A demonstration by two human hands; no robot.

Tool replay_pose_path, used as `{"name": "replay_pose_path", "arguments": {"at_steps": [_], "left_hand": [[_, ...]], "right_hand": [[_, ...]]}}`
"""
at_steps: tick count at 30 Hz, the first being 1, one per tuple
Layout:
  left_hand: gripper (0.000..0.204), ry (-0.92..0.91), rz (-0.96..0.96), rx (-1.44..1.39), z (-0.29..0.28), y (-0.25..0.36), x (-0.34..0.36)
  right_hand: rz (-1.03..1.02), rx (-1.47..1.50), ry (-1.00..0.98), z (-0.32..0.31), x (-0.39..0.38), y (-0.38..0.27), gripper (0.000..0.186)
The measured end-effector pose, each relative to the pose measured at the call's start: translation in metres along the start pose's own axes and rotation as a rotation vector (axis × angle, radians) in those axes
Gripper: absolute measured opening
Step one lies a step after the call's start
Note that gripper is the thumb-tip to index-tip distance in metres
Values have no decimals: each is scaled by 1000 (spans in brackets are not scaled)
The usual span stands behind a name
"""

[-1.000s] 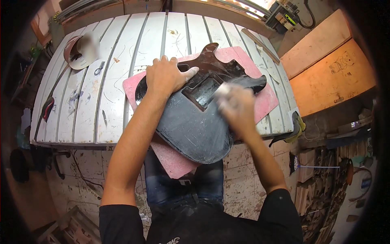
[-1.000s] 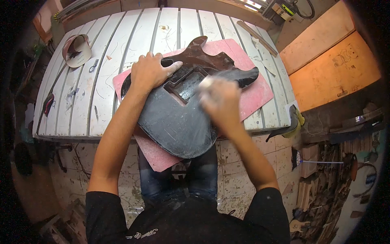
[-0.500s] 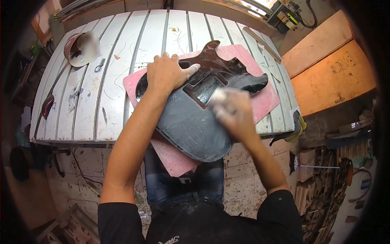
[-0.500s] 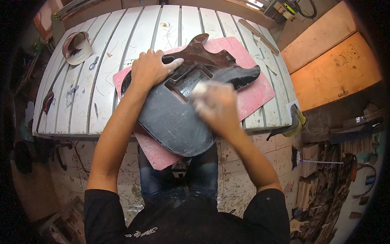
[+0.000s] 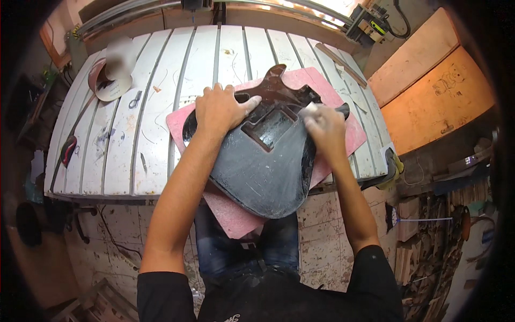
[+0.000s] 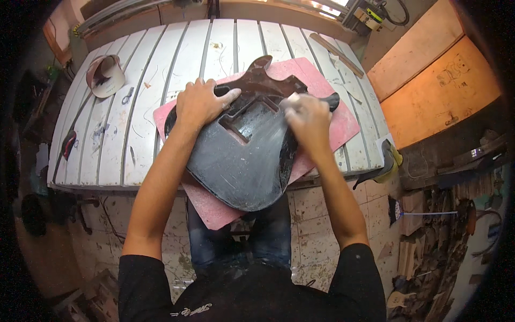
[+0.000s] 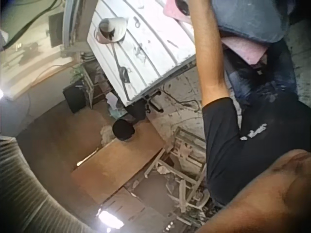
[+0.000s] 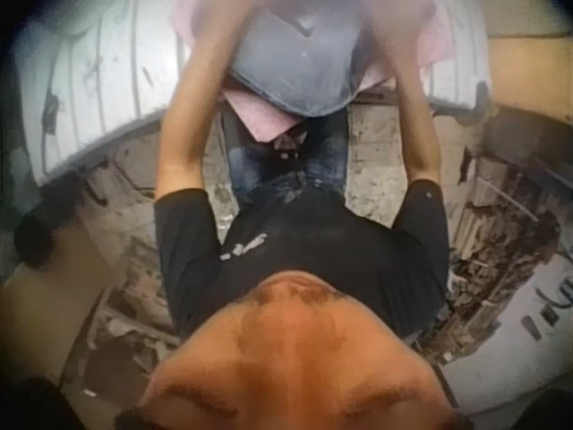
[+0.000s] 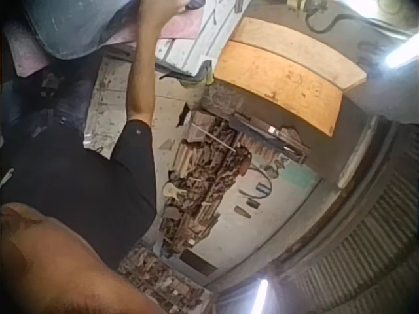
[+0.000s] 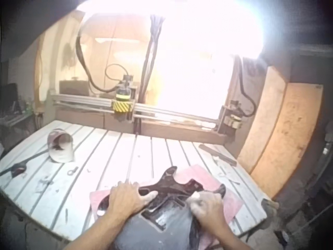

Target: The person sands the surface of a black electric guitar body using a sanding block, focusing on the front and back of the instrument as it rests on a workbench.

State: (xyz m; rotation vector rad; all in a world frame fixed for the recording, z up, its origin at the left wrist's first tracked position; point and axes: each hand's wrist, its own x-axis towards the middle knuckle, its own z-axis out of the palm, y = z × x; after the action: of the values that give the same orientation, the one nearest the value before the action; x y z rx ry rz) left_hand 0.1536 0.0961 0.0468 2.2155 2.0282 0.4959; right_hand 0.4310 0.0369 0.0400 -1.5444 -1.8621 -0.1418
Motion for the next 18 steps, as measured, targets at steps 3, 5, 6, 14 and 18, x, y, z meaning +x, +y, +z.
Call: {"name": "replay_pose_path", "arguments": {"at_steps": [3,5,6,14,18], "left_hand": [[94,16,-36,13,2,-17,-5],[94,14,-33,17,0,-15,-5],[93,7,-38,17,-2,-15,-5],[90,-9,-33,13,-2,-10,-7],[88,37,-25,31,-7,-12,-7]], "right_hand": [[-338,246,-105,2,-50,-72,15],[-355,291,-212,-12,-63,-86,27],[-376,340,-225,-7,-54,-72,27],[-389,256,-94,-3,-61,-67,21],[-390,305,-155,-22,-74,-81,18]]}}
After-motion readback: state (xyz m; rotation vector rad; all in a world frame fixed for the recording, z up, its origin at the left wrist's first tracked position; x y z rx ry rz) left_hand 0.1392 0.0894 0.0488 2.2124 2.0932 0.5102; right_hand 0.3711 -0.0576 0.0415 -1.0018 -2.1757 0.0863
